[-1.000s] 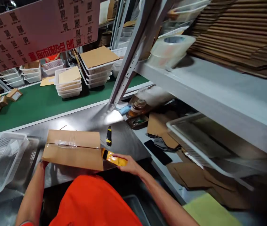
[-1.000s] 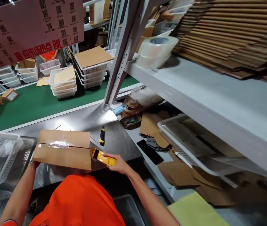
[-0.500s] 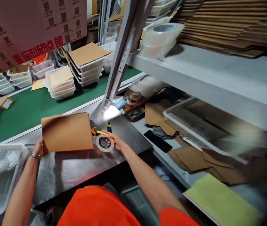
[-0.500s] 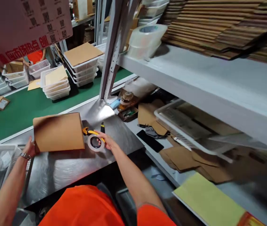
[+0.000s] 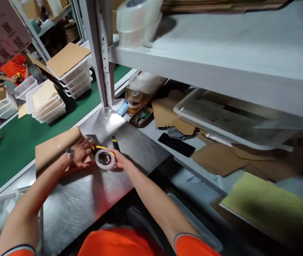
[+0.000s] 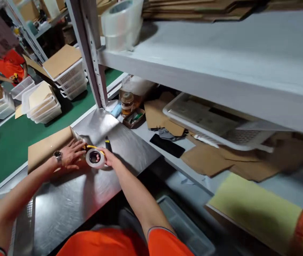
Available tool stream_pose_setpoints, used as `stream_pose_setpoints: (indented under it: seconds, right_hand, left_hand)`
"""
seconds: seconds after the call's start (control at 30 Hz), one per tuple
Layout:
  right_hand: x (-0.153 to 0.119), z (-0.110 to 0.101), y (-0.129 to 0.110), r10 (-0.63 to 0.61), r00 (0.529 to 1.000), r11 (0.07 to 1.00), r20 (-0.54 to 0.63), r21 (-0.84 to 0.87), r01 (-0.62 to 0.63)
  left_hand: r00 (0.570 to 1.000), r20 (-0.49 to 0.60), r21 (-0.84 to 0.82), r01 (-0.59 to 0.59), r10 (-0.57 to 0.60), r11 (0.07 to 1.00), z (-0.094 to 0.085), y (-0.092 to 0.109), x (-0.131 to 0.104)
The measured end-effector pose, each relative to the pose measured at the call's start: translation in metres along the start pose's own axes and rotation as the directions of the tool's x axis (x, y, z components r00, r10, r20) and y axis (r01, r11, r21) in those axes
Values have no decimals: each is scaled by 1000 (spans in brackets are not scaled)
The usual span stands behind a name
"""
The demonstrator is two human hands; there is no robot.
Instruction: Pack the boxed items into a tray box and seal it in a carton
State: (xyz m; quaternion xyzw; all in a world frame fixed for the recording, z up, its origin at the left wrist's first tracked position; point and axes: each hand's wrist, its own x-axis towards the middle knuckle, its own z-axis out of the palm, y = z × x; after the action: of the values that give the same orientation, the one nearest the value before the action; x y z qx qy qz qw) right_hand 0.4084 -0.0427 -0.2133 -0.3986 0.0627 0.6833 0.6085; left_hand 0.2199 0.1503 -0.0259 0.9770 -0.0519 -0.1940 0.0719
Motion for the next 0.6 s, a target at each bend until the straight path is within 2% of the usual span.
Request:
stream_pose_setpoints:
  seconds: [0.07,0.13,0.2,0.23,0.27,0.3,0.33,0.37,0.4,0.43,0.47,0.5,0.53,0.57,0.6]
  right_hand:
    - [-12,-12,13,-31,998,998,-45,50,34]
    - [-29,-26,33,-75,996,994,-39,73,78]
    - [-51,-40,58,-86,996,995,11,59,86]
    - [-63,-47,71,-79,996,996,51,35,77]
    - [-75,-52,83,-60,993,998,98,0,61]
    - [-86,-58,94,-29,989,998,145,-42,36]
    - [-96,-63,102,16,982,996,188,-88,1]
    - [-103,-68,107,64,972,991,224,-130,-35]
    - [-109,-73,108,98,965,986,244,-154,-61]
    - [-113,-78,107,118,960,984,253,-162,-78]
    - [-114,-82,102,122,961,984,250,-155,-85]
    - [-113,-85,95,120,963,986,242,-146,-86]
    - [-111,-87,88,118,965,986,236,-142,-86]
    - [-108,-88,80,121,965,985,233,-147,-88]
    - [-104,-88,74,130,963,983,236,-161,-93]
  left_hand:
    - [997,64,30,-34,32,999,-7,-5,25]
    - [997,57,45,46,-48,998,-9,-9,33]
    - [968,1,51,251,-252,967,-11,-15,33]
    - [910,-37,47,413,-412,909,-14,-20,30]
    - [796,-84,19,603,-600,797,-17,-26,27]
    - [622,-125,-32,777,-773,629,-21,-33,23]
    - [419,-145,-96,896,-896,434,-25,-41,17]
    - [223,-149,-156,957,-963,246,-30,-48,10]
    - [54,-155,-206,975,-986,86,-34,-53,1]
    - [-70,-174,-245,969,-982,-26,-37,-56,-9]
    - [-137,-212,-273,959,-967,-76,-38,-54,-20]
    - [-143,-260,-290,955,-955,-64,-36,-47,-31]
    - [-94,-306,-307,952,-947,5,-32,-34,-41]
    - [25,-340,-310,941,-940,137,-25,-17,-50]
    - [211,-348,-294,900,-913,320,-15,6,-57]
